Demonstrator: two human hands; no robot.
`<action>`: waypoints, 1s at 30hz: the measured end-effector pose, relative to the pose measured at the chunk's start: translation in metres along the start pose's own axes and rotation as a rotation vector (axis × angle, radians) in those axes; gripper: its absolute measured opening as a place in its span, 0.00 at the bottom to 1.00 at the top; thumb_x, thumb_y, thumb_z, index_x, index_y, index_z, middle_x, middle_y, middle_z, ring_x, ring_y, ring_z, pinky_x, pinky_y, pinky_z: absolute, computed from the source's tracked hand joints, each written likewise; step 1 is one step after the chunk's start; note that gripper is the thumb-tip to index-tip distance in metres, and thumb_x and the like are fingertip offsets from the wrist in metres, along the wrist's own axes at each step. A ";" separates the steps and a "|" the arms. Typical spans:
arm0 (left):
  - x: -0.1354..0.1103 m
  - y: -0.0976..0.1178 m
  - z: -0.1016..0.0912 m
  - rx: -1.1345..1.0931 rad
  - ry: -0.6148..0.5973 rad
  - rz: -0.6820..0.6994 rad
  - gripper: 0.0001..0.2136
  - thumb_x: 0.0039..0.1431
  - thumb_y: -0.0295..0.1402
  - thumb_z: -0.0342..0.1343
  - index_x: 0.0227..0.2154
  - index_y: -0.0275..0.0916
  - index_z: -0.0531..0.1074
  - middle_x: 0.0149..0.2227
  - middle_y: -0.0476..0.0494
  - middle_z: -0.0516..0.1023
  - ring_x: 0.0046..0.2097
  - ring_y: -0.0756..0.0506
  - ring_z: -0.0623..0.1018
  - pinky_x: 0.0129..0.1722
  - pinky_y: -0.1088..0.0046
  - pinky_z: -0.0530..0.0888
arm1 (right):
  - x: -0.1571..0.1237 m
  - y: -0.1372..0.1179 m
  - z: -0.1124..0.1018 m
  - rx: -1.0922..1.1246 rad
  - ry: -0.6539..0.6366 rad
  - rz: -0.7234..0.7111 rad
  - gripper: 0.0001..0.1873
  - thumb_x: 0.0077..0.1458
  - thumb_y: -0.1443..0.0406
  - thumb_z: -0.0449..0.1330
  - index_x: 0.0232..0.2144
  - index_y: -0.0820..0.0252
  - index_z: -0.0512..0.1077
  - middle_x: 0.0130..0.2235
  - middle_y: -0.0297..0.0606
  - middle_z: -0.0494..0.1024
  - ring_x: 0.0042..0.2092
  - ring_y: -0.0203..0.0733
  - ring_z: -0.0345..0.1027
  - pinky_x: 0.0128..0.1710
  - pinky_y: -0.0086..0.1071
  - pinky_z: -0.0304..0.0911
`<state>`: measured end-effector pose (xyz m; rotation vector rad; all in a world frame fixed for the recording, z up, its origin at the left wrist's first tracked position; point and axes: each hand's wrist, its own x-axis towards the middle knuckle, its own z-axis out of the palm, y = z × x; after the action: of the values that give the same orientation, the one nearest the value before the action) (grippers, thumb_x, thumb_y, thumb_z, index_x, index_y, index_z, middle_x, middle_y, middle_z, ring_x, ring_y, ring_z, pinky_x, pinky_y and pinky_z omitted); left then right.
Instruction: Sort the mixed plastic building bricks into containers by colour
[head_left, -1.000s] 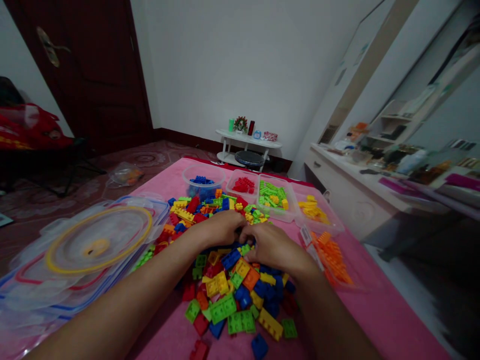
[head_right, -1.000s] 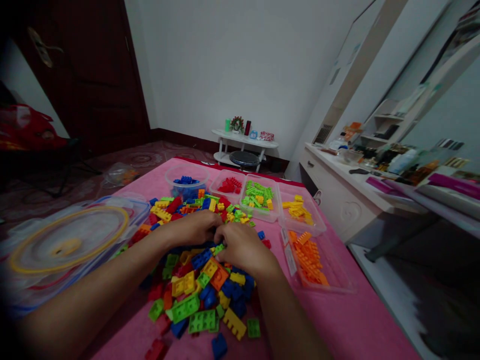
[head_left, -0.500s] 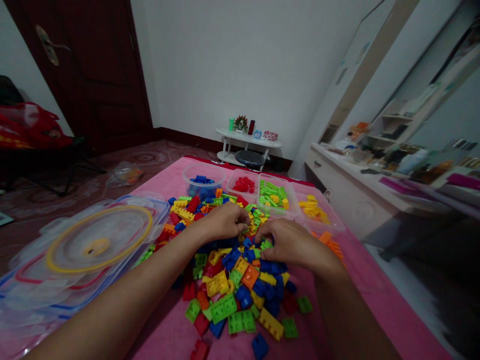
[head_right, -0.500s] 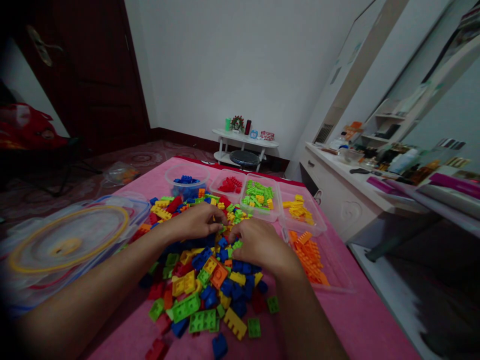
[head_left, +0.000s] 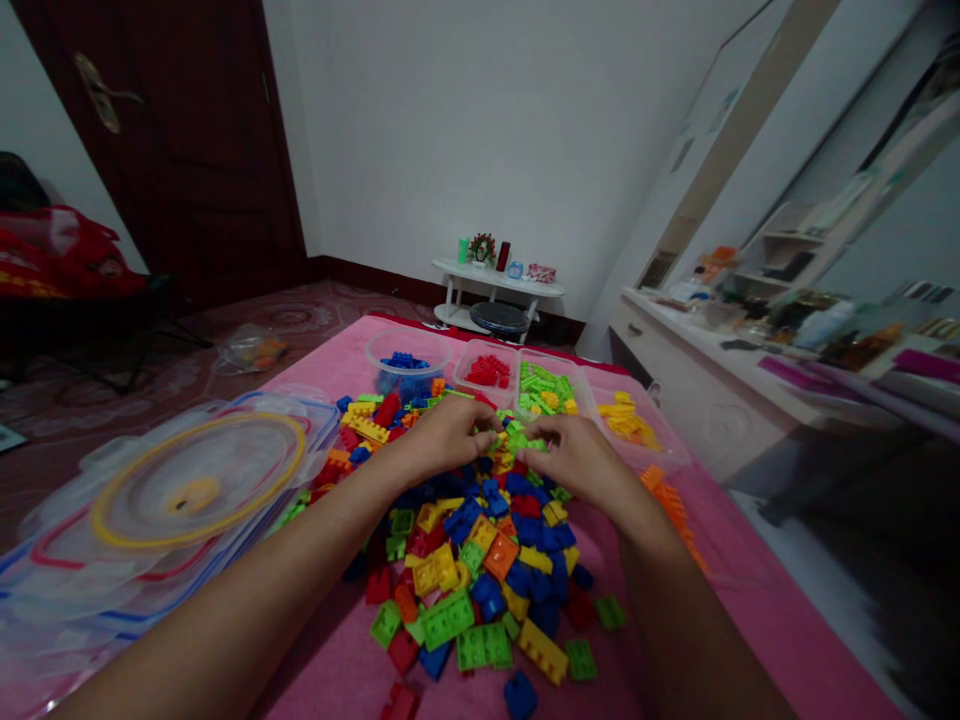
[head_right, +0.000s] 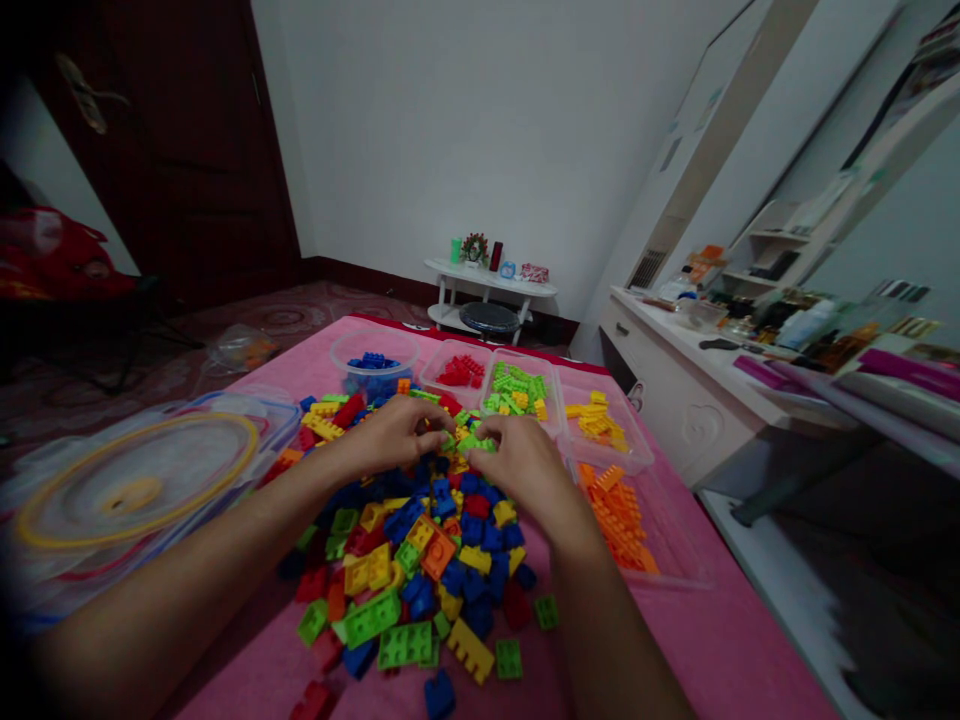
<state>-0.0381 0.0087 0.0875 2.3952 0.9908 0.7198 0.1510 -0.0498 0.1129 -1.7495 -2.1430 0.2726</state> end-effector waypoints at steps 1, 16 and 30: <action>0.001 -0.001 0.001 -0.055 0.020 -0.013 0.10 0.51 0.30 0.54 0.34 0.37 0.78 0.29 0.45 0.78 0.30 0.49 0.74 0.29 0.77 0.65 | 0.001 0.001 0.000 0.049 0.046 0.003 0.12 0.46 0.62 0.60 0.32 0.61 0.78 0.26 0.35 0.75 0.28 0.36 0.64 0.27 0.27 0.53; -0.002 0.017 0.009 -1.171 -0.106 -0.403 0.17 0.47 0.43 0.64 0.31 0.32 0.73 0.26 0.47 0.73 0.26 0.54 0.73 0.22 0.83 0.68 | 0.003 -0.017 0.012 0.219 0.255 -0.097 0.11 0.45 0.68 0.60 0.34 0.58 0.78 0.30 0.34 0.77 0.28 0.34 0.64 0.27 0.27 0.56; 0.000 0.020 0.008 -1.315 -0.125 -0.468 0.19 0.46 0.47 0.64 0.34 0.36 0.73 0.33 0.46 0.75 0.28 0.53 0.75 0.23 0.82 0.68 | 0.003 -0.020 0.011 0.493 0.389 -0.124 0.16 0.48 0.69 0.59 0.42 0.57 0.75 0.43 0.38 0.77 0.41 0.39 0.71 0.37 0.30 0.66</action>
<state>-0.0232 -0.0057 0.0928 1.0085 0.6293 0.6897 0.1286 -0.0503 0.1107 -1.2644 -1.7131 0.3575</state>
